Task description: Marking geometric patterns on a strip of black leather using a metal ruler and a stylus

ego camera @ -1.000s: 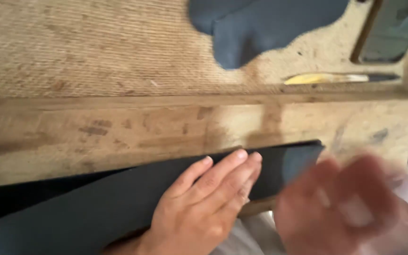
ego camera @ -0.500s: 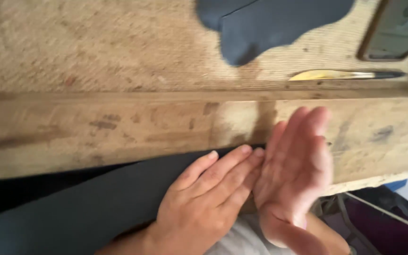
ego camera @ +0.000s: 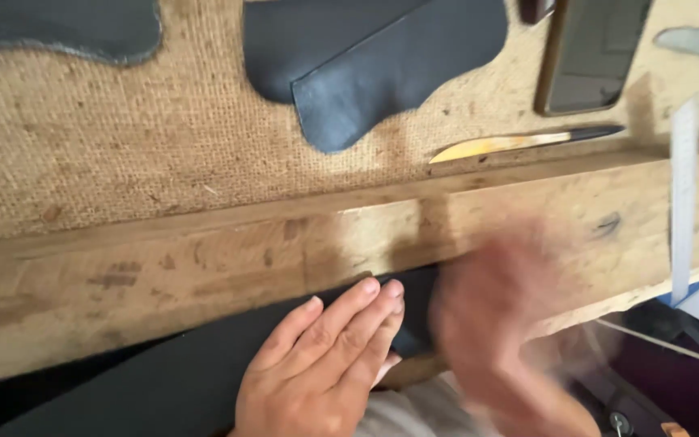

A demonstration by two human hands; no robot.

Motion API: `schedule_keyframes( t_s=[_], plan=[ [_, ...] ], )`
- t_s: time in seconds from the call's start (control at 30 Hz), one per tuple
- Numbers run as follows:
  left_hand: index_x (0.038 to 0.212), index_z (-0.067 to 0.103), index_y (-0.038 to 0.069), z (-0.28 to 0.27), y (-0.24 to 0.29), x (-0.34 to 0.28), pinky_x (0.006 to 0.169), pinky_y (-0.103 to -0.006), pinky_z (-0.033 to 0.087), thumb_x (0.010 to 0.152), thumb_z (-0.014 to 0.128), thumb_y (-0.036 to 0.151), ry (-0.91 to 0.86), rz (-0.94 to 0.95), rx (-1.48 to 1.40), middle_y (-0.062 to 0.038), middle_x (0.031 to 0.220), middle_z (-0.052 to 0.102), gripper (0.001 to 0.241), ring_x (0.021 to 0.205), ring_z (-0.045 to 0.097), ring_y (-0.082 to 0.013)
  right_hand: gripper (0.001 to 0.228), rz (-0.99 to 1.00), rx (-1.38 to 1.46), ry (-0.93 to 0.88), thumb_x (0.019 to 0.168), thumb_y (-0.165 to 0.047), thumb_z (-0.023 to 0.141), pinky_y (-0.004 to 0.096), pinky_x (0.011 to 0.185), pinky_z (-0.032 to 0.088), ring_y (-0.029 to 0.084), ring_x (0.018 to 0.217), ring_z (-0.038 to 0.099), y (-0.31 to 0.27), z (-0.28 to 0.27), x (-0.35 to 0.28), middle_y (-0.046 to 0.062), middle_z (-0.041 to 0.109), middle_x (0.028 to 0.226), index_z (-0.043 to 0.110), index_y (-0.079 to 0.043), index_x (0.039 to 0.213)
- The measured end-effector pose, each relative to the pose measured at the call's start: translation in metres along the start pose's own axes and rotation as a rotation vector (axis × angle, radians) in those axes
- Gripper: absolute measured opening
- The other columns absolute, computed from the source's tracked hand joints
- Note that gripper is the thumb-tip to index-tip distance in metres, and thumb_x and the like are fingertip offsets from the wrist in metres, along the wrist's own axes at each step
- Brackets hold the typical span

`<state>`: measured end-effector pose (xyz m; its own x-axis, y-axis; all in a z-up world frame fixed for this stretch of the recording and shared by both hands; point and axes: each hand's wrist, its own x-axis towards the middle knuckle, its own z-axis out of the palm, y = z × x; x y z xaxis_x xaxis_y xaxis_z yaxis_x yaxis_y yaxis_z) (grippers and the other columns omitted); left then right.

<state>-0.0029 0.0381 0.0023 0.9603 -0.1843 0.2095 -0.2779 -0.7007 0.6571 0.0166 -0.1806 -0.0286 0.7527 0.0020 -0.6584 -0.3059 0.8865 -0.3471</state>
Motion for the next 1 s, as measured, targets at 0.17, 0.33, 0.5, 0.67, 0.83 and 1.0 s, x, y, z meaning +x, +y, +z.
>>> schedule_keyframes(
  t_s=[0.17, 0.33, 0.5, 0.67, 0.83, 1.0],
  plan=[
    [0.126, 0.073, 0.017, 0.003, 0.004, -0.001, 0.104, -0.0266, 0.042, 0.110, 0.050, 0.030, 0.005, -0.006, 0.029, 0.008, 0.135, 0.070, 0.031, 0.126, 0.065, -0.0080, 0.106, -0.614, -0.938, -0.790, 0.094, -0.077, 0.035, 0.050, 0.146, 0.003, 0.039, 0.170, -0.004, 0.012, 0.030, 0.002, 0.024, -0.004, 0.176, 0.018, 0.001, 0.165],
    [0.127, 0.073, 0.018, 0.005, 0.004, -0.005, 0.104, -0.0265, 0.041, 0.109, 0.057, 0.034, -0.034, -0.004, 0.060, 0.009, 0.136, 0.069, 0.028, 0.127, 0.063, -0.0070, 0.102, -0.712, -0.960, -0.619, 0.093, -0.080, 0.036, 0.047, 0.148, 0.020, 0.031, 0.175, 0.012, -0.013, 0.027, 0.020, 0.015, 0.011, 0.183, 0.027, -0.011, 0.168],
    [0.124, 0.075, 0.020, 0.006, 0.005, -0.003, 0.103, -0.0260, 0.041, 0.109, 0.056, 0.035, 0.007, 0.011, 0.105, 0.010, 0.134, 0.070, 0.028, 0.124, 0.065, -0.0066, 0.103, -0.765, -0.921, -0.650, 0.093, -0.081, 0.030, 0.044, 0.149, 0.013, 0.029, 0.176, 0.007, -0.033, 0.028, 0.006, 0.015, 0.009, 0.183, 0.027, -0.009, 0.167],
    [0.126, 0.074, 0.020, 0.008, 0.003, -0.007, 0.105, -0.0252, 0.041, 0.110, 0.054, 0.035, 0.009, 0.005, 0.109, 0.012, 0.136, 0.068, 0.030, 0.126, 0.064, -0.0058, 0.112, -0.794, -1.039, -0.598, 0.090, -0.083, 0.031, 0.038, 0.143, 0.032, 0.029, 0.173, 0.021, -0.020, 0.025, 0.024, 0.021, 0.028, 0.176, 0.027, -0.001, 0.166],
    [0.130, 0.071, 0.020, 0.014, -0.001, -0.012, 0.105, -0.0264, 0.040, 0.108, 0.056, 0.039, 0.003, 0.049, 0.138, 0.010, 0.138, 0.068, 0.033, 0.129, 0.062, -0.0058, 0.079, -0.776, -0.959, -0.568, 0.107, -0.073, 0.047, 0.041, 0.151, 0.006, 0.019, 0.179, 0.007, -0.045, 0.039, -0.011, 0.001, 0.016, 0.185, 0.037, -0.027, 0.169],
    [0.125, 0.073, 0.020, 0.008, 0.002, -0.006, 0.105, -0.0256, 0.041, 0.110, 0.054, 0.037, 0.011, 0.027, 0.123, 0.010, 0.136, 0.069, 0.030, 0.127, 0.063, -0.0059, 0.111, -0.746, -1.135, -0.506, 0.090, -0.085, 0.035, 0.044, 0.144, 0.023, 0.031, 0.173, 0.008, -0.025, 0.027, 0.019, 0.020, 0.012, 0.178, 0.020, -0.003, 0.164]
  ],
)
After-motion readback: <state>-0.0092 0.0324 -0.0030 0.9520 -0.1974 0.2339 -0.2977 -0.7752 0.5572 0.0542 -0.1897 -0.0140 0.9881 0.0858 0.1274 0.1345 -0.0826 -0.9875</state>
